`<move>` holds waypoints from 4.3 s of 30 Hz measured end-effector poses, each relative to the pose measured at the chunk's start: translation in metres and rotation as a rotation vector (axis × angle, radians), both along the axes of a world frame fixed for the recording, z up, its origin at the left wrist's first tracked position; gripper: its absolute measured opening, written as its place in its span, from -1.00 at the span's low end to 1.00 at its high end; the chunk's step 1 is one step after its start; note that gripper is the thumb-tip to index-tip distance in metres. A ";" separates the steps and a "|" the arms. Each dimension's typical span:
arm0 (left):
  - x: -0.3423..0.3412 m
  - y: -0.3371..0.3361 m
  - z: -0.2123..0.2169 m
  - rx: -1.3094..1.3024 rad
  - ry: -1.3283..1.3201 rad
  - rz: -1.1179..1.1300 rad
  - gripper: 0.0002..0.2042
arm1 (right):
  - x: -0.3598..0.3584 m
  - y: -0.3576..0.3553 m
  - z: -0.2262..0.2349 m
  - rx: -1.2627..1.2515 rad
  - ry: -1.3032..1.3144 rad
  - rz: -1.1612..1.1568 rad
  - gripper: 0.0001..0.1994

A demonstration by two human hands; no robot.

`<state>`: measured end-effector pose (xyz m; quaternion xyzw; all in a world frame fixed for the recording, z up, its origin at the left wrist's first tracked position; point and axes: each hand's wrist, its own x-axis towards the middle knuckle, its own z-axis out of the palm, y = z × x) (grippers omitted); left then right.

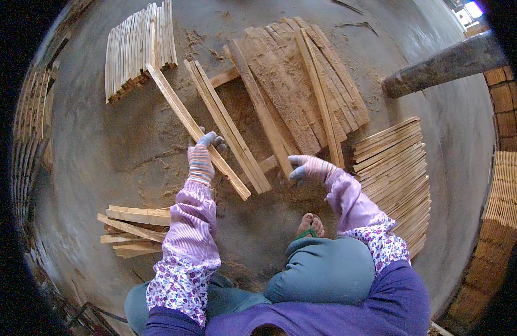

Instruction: The person sits on the floor and repeatedly picks up thin wooden planks, aligns them, and stacks them into neat piles. The person then lifts stacks and places them onto larger piles nearby.

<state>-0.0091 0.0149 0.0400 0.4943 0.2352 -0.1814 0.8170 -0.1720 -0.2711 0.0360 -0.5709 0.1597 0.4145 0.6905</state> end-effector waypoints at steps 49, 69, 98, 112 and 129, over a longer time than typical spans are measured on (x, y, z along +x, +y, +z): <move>-0.015 0.008 -0.052 0.104 0.050 -0.080 -0.45 | 0.110 0.005 0.032 -1.538 -0.610 -0.086 -0.36; -0.030 0.008 -0.061 0.160 0.005 -0.110 -0.47 | 0.090 0.011 -0.012 -0.556 -0.466 -0.664 -0.61; -0.026 0.010 -0.058 0.077 0.048 -0.124 -0.43 | 0.122 -0.039 -0.011 -0.673 -0.346 -0.321 -0.63; -0.027 0.014 -0.058 0.100 0.040 -0.119 -0.48 | 0.120 0.041 -0.020 -1.752 -0.832 0.288 -0.64; -0.024 0.015 -0.059 0.107 -0.013 -0.123 -0.47 | 0.123 -0.019 -0.026 -0.627 -0.269 -0.321 -0.52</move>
